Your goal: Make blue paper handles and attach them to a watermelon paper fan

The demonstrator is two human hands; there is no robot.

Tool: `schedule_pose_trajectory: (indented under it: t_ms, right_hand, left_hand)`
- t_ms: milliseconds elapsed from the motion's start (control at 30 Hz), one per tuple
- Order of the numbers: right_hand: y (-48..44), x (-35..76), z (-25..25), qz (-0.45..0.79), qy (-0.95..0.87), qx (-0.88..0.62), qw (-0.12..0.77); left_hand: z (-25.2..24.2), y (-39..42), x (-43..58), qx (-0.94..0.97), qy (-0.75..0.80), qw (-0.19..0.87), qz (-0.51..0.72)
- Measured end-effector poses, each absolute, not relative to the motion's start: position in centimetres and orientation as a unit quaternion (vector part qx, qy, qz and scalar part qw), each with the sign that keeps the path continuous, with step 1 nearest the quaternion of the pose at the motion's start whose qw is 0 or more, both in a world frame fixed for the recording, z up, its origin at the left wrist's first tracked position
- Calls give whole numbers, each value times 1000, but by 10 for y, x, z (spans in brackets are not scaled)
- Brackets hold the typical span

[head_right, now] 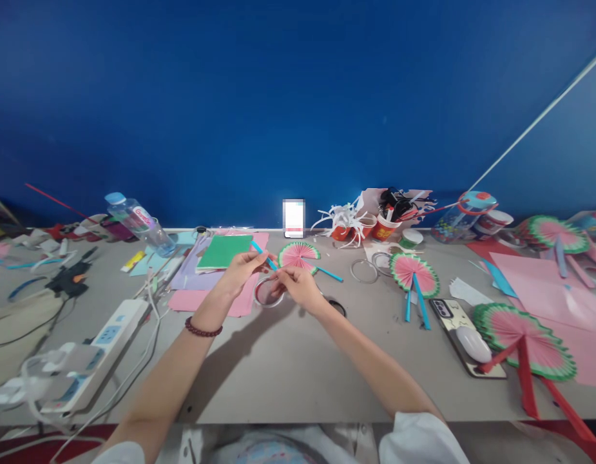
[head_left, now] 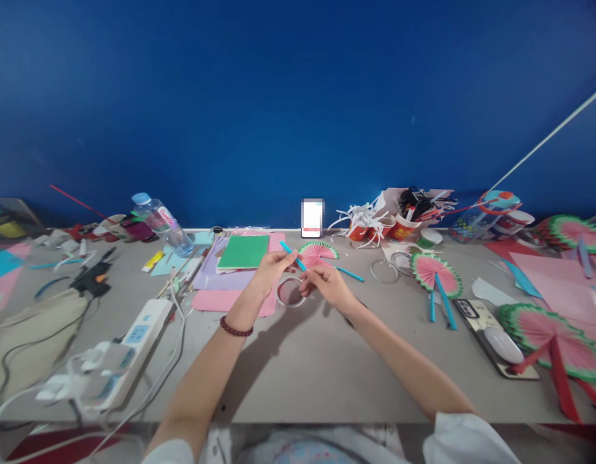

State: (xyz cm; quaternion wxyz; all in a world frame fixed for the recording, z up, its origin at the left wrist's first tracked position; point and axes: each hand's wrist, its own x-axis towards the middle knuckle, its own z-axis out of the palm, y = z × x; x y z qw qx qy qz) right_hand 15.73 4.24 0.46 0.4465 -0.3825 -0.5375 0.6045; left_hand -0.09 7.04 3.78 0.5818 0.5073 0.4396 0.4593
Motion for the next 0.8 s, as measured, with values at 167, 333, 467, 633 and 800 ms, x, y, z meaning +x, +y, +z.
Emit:
schedule_pose_trajectory:
  t_ms: [167,333,467,633,800]
  right_hand:
    - [43,162,8,652,-519,-360,420]
    - [46,166,9,700,-484,-350,392]
    - [46,167,9,737,-465,-317,375]
    - [44,168,9,711,-521,-321,346]
    - [44,171,13,638,-607,-331,338]
  left_hand:
    - [42,70,-2,471,439,562,520]
    - [45,73,-9,453,442,544,551]
    - [46,76,-11,441,421,563,558]
    - [41,78,-10,417,432,544,586]
    - [38,77,-9,419,456,498,607]
